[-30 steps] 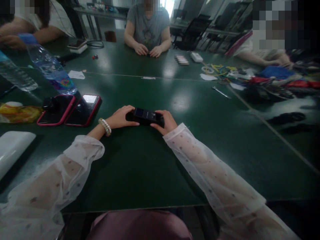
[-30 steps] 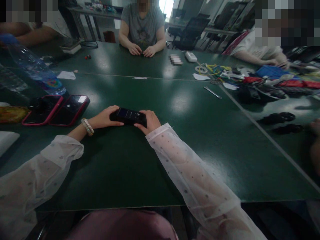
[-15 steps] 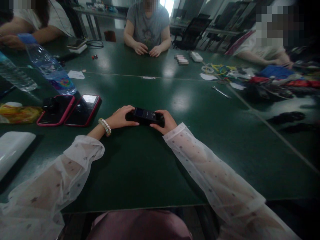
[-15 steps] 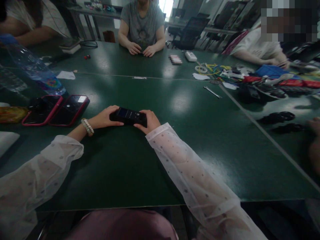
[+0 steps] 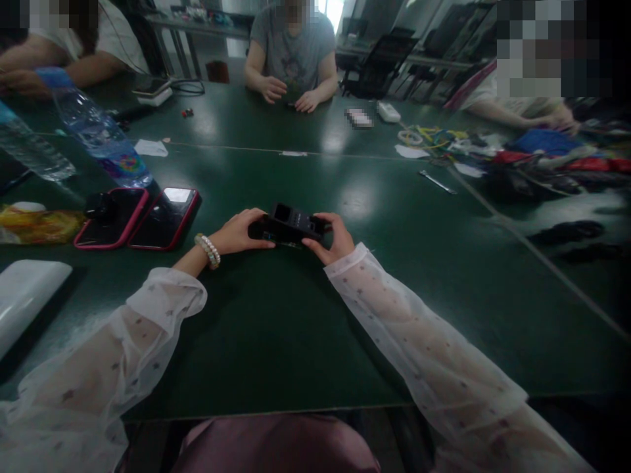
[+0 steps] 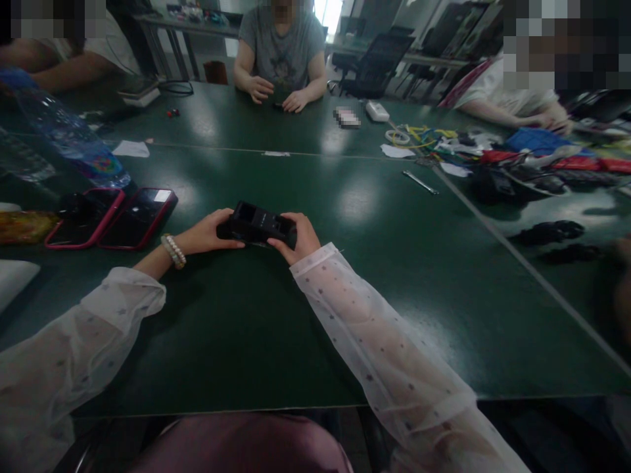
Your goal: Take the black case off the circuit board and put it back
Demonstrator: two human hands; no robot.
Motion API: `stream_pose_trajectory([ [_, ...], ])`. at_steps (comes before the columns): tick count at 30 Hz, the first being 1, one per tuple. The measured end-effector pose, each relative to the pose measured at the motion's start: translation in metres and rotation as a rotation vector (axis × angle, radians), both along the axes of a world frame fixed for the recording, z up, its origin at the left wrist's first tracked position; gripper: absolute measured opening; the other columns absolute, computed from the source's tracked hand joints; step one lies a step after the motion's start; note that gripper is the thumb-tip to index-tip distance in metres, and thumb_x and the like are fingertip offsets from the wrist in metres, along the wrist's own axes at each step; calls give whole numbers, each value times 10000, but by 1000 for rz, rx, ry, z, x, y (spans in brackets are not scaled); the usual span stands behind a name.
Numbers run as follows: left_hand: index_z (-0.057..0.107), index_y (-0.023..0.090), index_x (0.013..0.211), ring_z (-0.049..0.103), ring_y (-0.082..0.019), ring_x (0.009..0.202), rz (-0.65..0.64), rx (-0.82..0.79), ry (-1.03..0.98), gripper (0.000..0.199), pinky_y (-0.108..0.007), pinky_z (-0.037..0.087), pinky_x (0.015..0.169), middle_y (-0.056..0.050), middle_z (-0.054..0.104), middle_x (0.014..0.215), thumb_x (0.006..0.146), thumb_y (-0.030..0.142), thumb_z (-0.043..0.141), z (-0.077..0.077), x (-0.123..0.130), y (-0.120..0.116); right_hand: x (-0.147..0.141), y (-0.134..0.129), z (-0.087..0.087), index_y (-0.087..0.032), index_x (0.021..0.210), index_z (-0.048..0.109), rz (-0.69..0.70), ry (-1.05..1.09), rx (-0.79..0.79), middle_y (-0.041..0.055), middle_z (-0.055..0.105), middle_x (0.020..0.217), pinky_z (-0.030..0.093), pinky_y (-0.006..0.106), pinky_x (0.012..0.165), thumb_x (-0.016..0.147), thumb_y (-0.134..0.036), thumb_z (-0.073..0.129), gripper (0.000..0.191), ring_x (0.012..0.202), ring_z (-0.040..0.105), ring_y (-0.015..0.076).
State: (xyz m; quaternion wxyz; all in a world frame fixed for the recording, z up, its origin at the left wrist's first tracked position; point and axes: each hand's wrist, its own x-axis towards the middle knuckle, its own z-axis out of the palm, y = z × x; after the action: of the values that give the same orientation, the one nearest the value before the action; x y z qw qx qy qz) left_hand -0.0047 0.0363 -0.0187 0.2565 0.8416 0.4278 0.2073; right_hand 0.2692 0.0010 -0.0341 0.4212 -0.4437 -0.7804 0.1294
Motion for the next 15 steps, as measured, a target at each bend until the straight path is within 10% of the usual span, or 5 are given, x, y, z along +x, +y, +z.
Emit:
stream_pose_trajectory([
  [15, 588, 219, 1210, 549, -300, 1132, -14, -20, 25, 605, -494, 452, 956, -97, 580, 1263, 756, 598, 715, 5, 1, -1, 29, 30, -29, -203, 1230, 410, -323, 136, -2, 146, 553, 1186, 555, 490, 857, 812, -496, 670, 572, 1056, 600, 277],
])
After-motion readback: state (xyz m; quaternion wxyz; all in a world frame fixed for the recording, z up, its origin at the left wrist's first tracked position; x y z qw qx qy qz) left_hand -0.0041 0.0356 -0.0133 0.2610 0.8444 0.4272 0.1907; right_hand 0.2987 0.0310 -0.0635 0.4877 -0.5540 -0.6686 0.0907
